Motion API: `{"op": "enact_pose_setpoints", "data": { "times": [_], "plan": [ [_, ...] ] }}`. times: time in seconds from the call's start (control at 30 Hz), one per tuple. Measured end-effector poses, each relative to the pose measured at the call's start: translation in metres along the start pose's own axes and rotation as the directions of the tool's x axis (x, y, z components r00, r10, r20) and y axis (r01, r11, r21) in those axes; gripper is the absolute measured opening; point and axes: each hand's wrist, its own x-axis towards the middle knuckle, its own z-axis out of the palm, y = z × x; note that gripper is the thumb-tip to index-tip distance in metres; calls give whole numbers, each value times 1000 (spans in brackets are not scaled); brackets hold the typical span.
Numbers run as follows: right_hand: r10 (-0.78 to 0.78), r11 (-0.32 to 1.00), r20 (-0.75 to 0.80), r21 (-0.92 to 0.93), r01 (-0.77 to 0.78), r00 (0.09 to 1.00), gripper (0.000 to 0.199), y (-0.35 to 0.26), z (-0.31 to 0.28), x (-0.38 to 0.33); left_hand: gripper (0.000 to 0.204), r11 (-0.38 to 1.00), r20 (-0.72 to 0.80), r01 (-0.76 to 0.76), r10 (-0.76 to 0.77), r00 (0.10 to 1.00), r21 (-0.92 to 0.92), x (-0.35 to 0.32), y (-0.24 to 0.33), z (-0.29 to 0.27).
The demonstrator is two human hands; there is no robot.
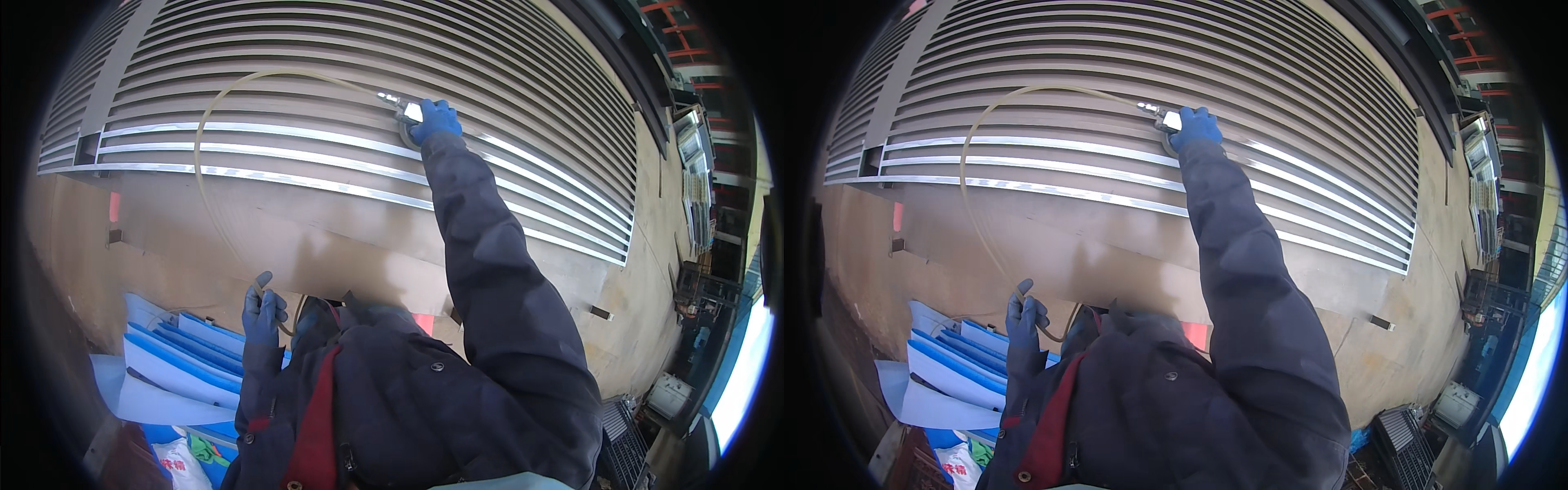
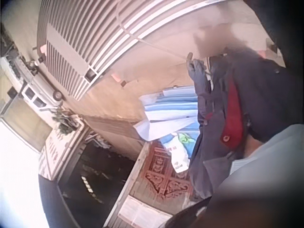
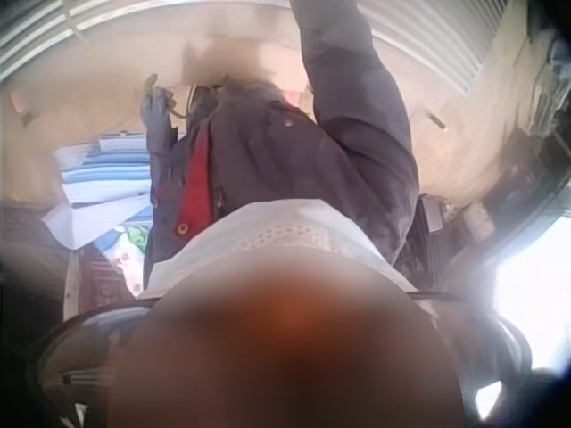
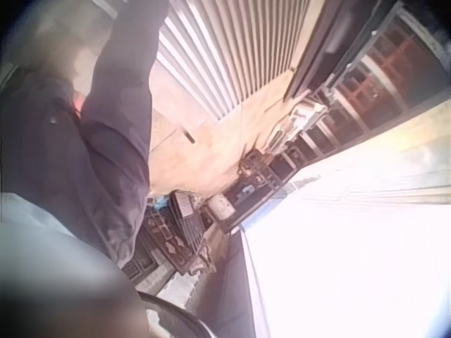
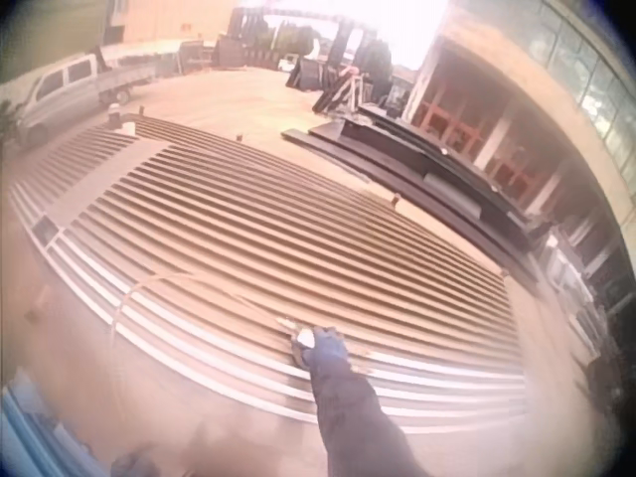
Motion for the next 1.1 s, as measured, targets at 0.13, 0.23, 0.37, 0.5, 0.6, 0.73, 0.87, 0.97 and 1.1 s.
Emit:
{"op": "enact_pose_setpoints", "data": {
  "times": [0.13,0.23,0.37,0.5,0.6,0.73,0.87,0.97,1.1],
  "plan": [
    [-64,998,4,1,64,998,56,-13,0,0,37,999,13,-42,42,999,3,16,5,1],
    [11,999,14,-34,-10,1000,56,25,-9,1,37,998,63,-54,55,997,-7,26,7,4],
    [230,973,62,-52,-227,971,64,110,-25,1,38,1000,131,14,-16,991,10,34,11,14],
    [321,947,31,10,-322,947,68,168,-23,-2,38,995,244,83,-69,967,-48,29,11,28],
    [280,960,-3,28,-279,960,66,164,-14,4,38,989,210,135,-144,967,55,33,10,32],
    [226,974,3,-4,-226,974,67,109,-6,15,38,996,192,87,-82,978,-18,36,5,21],
    [114,994,-6,4,-114,993,58,27,-5,24,35,998,125,46,-41,991,-38,40,3,7],
    [39,999,-9,19,-39,999,55,-26,-2,25,34,999,107,40,-37,994,-22,39,5,8],
    [0,1000,-1,19,0,1000,52,-47,-3,23,33,1000,112,-5,7,994,-18,41,9,14]
  ]
}}
